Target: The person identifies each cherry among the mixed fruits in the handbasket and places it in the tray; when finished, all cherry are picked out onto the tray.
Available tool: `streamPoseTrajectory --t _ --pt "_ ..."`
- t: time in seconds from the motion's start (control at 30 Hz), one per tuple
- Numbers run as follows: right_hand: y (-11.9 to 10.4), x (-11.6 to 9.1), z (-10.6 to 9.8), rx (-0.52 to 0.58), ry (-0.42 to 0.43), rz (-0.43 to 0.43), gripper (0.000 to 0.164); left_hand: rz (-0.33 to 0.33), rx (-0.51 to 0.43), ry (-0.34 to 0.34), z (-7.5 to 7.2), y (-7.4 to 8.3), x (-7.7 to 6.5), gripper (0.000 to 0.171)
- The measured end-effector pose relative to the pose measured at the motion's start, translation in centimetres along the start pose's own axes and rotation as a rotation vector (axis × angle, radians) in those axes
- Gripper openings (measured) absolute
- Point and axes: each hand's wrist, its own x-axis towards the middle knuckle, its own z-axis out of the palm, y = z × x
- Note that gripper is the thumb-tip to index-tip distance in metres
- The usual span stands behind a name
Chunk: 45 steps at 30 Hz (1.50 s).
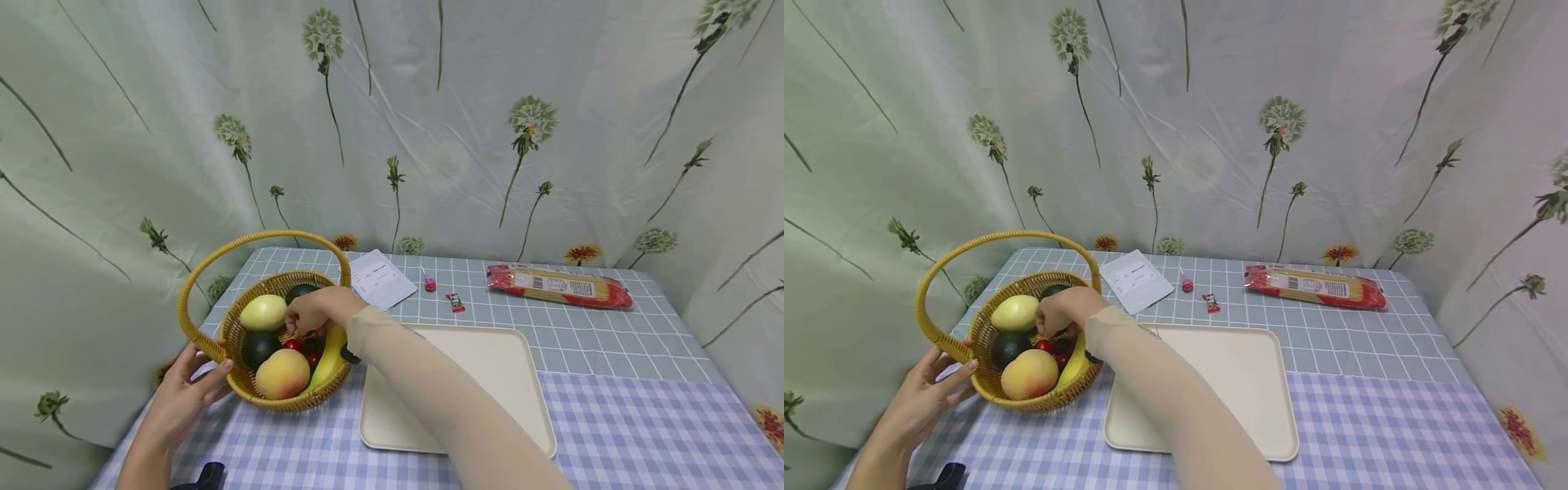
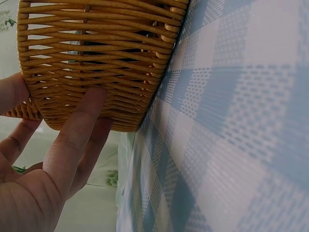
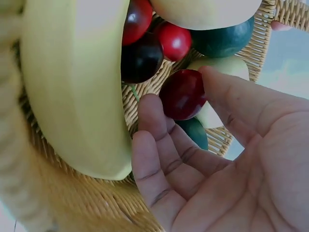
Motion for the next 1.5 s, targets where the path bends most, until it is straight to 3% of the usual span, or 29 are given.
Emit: streamPoseTrajectory --t 0.27,0.67,0.87,1.5 --pt "0.6 -1.1 0.1 0.034 0.001 -0.104 0.014 -0.023 0.027 0.004 0.1 0.0 0.0 0.052" --pt "2.1 -3.2 -0.1 -0.046 0.055 -0.256 0.020 -0.041 0.027 0.006 0.1 0.0 0.0 0.049" --pt "2.9 -4.6 -0.1 -0.068 0.120 -0.272 0.023 -0.039 0.022 0.007 0.0 -0.2 0.0 0.050" --pt "7.2 -9.3 0.2 0.008 0.311 -0.249 0.031 -0.041 0.013 0.008 0.0 -0.2 0.0 0.049"
